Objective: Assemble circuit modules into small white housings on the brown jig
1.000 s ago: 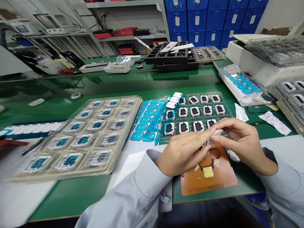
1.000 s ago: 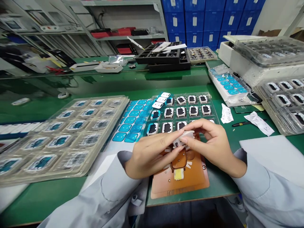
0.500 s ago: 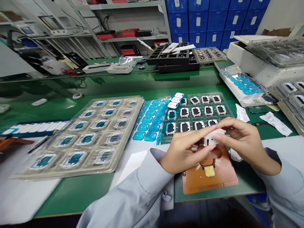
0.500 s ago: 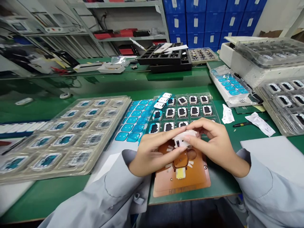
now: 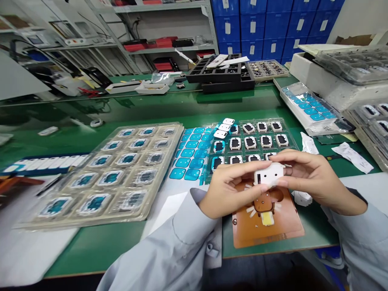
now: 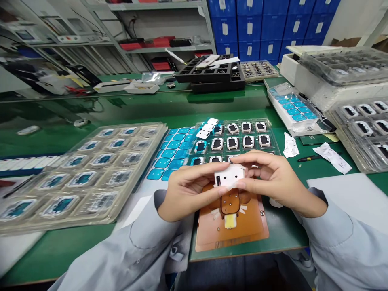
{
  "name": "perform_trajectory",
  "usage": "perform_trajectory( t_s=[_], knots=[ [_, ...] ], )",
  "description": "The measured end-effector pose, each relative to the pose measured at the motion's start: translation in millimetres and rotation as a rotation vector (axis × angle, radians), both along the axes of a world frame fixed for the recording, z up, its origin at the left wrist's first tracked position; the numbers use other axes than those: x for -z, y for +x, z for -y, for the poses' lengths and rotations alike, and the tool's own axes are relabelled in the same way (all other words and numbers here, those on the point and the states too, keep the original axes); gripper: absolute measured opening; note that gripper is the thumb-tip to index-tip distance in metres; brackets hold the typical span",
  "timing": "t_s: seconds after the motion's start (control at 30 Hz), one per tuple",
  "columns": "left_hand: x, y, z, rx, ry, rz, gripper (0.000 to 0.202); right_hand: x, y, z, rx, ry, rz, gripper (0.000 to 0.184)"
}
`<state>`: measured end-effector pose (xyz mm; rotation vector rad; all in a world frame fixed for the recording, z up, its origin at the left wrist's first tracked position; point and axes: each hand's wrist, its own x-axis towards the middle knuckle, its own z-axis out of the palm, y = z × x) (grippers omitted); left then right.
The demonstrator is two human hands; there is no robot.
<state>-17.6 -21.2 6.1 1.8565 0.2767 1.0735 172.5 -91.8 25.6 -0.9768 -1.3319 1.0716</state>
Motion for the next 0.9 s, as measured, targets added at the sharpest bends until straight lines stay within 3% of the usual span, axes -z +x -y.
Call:
perform_trajectory(
  t_s=[0.17,0.33,0.57,0.9],
  knots=[
    [-0.3,0.7,1.5,0.090,-0.226,0.068,0.037,-1.0,5.1,1.4,-0.116,-0.033,-0.015,0.037],
    [-3.9,1.9,2.4,0.097,-0.296,0.106,0.039,-2.2,7.4,3.7,-0.162,-0.037,-0.023,0.036],
    [-0.8,0.8,2.0,0.083,-0.263,0.037,0.040,-3.6,2.1,4.0,-0.030,-0.062,-0.060,0.023],
    [-4.8,1.4,3.5,0.167,-0.352,0.060,0.027,1.5,-2.3,3.5,0.048,-0.047,-0.078,0.028]
  ],
)
